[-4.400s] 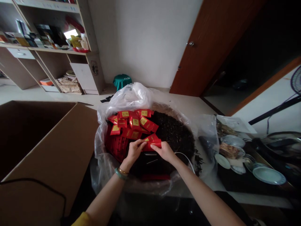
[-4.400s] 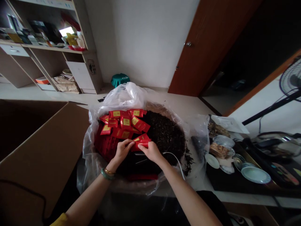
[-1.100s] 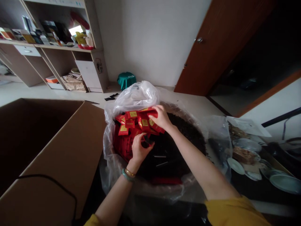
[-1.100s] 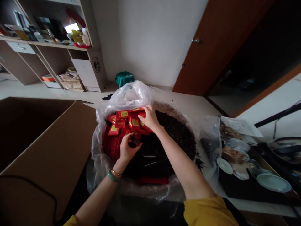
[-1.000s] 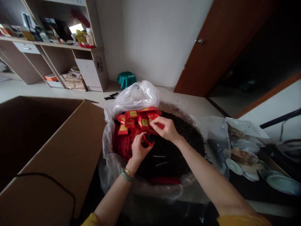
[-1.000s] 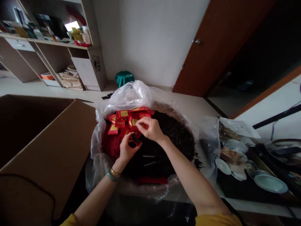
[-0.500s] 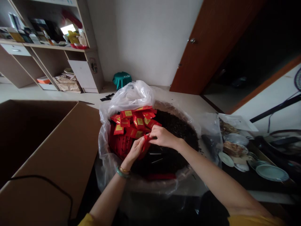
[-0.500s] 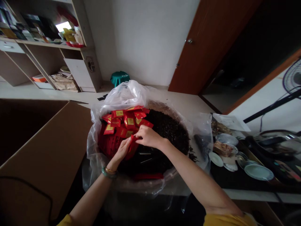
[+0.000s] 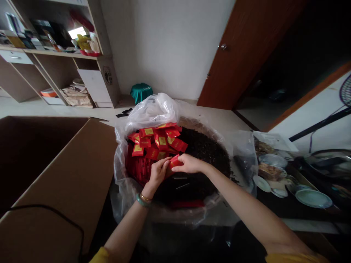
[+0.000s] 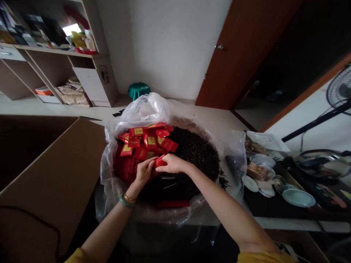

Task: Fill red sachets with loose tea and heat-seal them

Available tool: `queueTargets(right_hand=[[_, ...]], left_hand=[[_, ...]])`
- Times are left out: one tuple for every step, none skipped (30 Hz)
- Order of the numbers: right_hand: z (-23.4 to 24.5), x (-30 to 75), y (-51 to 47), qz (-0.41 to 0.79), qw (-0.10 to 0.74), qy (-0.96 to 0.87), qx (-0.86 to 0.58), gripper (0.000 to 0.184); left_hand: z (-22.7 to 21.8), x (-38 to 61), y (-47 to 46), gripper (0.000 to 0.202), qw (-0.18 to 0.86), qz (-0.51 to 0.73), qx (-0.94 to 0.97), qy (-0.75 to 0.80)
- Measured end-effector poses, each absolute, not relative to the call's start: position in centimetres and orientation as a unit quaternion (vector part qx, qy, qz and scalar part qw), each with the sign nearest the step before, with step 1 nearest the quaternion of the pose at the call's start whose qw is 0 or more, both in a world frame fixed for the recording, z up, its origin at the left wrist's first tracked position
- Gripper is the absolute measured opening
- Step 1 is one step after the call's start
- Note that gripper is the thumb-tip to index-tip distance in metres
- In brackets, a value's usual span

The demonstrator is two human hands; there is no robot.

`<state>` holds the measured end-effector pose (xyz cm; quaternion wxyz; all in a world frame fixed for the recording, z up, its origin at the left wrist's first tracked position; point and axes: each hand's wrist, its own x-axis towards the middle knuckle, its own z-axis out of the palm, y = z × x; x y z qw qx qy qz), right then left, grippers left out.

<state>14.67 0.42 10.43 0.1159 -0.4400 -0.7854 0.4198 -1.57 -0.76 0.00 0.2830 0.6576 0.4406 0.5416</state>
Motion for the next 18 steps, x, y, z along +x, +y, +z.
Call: queueTargets(right_hand=[[10.0,14.5,0.4,0.428,0.094,-0.785,-0.438,0.023],[9.7,14.4,0.4,0.426,0.078,-0.785,-0.442,0.025],[9.4,14.4,0.5,0.416,0.073,-0.785,-0.454,0.027],[9.1,14.3,0.6,0.404,0.079,-0.782,-0.468,0.027],[9.0,14.4,0.7,0.394,0.087,-0.78,-0.478,0.026],[8.8,14.5,0.8,0.388,0.092,-0.779,-0.484,0.025],[8.8,14.6,0.9,0.384,0.094,-0.777,-0.49,0.024],[8.7,14.7,1.0,0.38,0.096,-0.774,-0.498,0.024],[8.7,14.8,1.1,0.375,0.095,-0.772,-0.505,0.025],[8.6,14.9,1.1,0.371,0.093,-0.771,-0.51,0.025],[8.6,15.0,1.0,0.37,0.093,-0.77,-0.511,0.026],[8.5,15.0,0.9,0.373,0.095,-0.772,-0.507,0.026],[8.4,14.9,0.8,0.379,0.098,-0.773,-0.5,0.026],[8.4,14.8,0.6,0.388,0.1,-0.773,-0.492,0.027],[8.3,14.7,0.5,0.398,0.103,-0.772,-0.485,0.027],[8.3,14.6,0.4,0.406,0.106,-0.771,-0.479,0.028],[8.2,14.5,0.3,0.414,0.108,-0.77,-0.473,0.03],[8.2,14.4,0.3,0.422,0.113,-0.768,-0.468,0.032]], left_hand=[[0.1,-1.6,-0.8,0.029,0.268,0.535,0.674,0.433],[0.2,-1.6,-0.9,0.029,0.248,0.529,0.691,0.426],[0.4,-1.7,-1.0,0.029,0.223,0.523,0.707,0.421],[0.6,-1.7,-1.1,0.028,0.192,0.518,0.722,0.417],[0.8,-1.7,-1.3,0.027,0.159,0.511,0.736,0.415],[1.0,-1.6,-1.4,0.028,0.124,0.502,0.749,0.414],[1.1,-1.5,-1.6,0.033,0.09,0.49,0.76,0.417],[1.1,-1.4,-1.7,0.041,0.06,0.476,0.768,0.423],[1.1,-1.3,-1.8,0.05,0.036,0.461,0.775,0.431],[1.0,-1.1,-1.8,0.056,0.018,0.447,0.779,0.439],[0.9,-1.0,-1.8,0.06,0.008,0.437,0.781,0.445],[0.8,-0.9,-1.8,0.059,0.004,0.434,0.782,0.447],[0.7,-0.8,-1.7,0.057,0.005,0.437,0.782,0.445],[0.6,-0.8,-1.6,0.054,0.011,0.445,0.78,0.439],[0.5,-0.8,-1.5,0.05,0.02,0.456,0.778,0.432],[0.4,-0.8,-1.4,0.048,0.032,0.466,0.774,0.428],[0.3,-0.9,-1.4,0.046,0.045,0.474,0.769,0.427],[0.2,-0.9,-1.3,0.046,0.057,0.479,0.764,0.428]])
